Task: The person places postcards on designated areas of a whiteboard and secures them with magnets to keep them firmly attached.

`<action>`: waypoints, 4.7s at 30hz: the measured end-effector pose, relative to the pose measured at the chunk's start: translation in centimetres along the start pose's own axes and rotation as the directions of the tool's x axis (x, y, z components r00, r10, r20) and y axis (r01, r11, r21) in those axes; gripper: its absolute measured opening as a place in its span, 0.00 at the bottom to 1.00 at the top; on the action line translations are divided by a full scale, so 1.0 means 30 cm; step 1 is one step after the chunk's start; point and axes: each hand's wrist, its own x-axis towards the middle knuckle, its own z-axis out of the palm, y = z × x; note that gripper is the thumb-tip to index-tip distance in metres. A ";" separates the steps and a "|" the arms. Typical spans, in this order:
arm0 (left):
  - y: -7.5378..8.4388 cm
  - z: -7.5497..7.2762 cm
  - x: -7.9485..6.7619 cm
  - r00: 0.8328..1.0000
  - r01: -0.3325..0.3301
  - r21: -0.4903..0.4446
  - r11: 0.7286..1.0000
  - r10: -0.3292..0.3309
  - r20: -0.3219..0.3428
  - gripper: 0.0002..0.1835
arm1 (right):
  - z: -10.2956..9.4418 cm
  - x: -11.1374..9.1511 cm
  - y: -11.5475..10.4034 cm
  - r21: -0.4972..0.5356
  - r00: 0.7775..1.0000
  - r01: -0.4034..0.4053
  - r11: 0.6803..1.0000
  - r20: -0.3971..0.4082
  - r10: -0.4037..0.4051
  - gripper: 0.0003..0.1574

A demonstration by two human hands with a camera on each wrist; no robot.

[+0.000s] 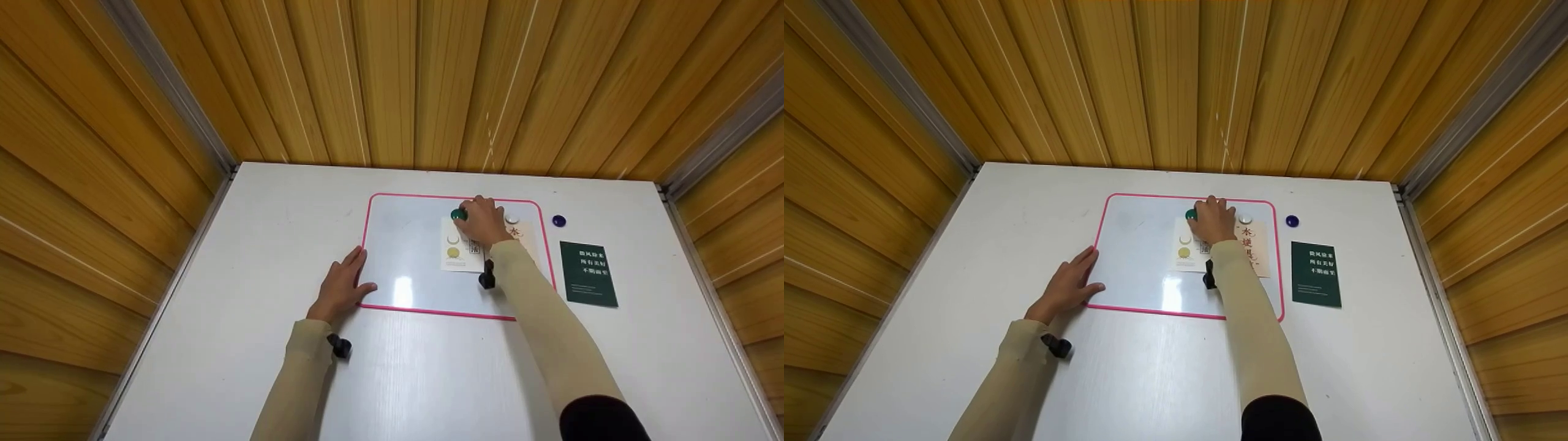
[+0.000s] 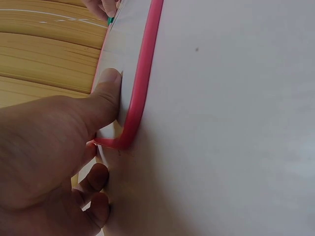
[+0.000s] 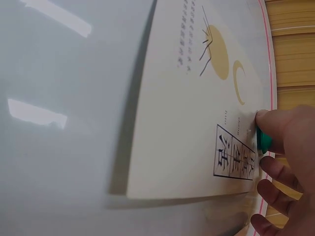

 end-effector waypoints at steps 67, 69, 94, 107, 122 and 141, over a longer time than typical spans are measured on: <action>-0.004 0.007 0.003 1.000 -0.001 -0.032 0.999 0.000 -0.010 0.45 | -0.199 -0.230 0.131 -0.027 0.981 0.132 0.991 -0.139 -0.134 0.40; -0.004 0.007 0.003 1.000 0.004 -0.032 0.999 -0.004 -0.007 0.45 | -0.211 -0.243 0.145 -0.038 0.981 0.130 0.991 -0.143 -0.134 0.40; -0.001 0.005 -0.005 1.000 0.029 -0.052 0.998 -0.029 -0.002 0.46 | -0.275 -0.439 0.374 -0.073 0.983 -0.003 0.997 -0.184 -0.011 0.44; -0.010 0.008 -0.001 1.000 0.005 -0.037 0.999 -0.005 -0.009 0.46 | -0.264 -0.546 0.487 -0.067 0.977 -0.113 0.991 -0.190 0.098 0.46; -0.012 0.013 -0.006 1.000 -0.025 -0.032 0.999 0.024 -0.016 0.45 | -0.255 -0.641 0.566 -0.051 0.966 -0.226 0.973 -0.138 0.218 0.52; -0.018 0.015 -0.001 1.000 0.002 -0.033 0.999 -0.002 -0.013 0.45 | -0.247 -0.680 0.572 -0.005 0.956 -0.290 0.957 -0.036 0.290 0.61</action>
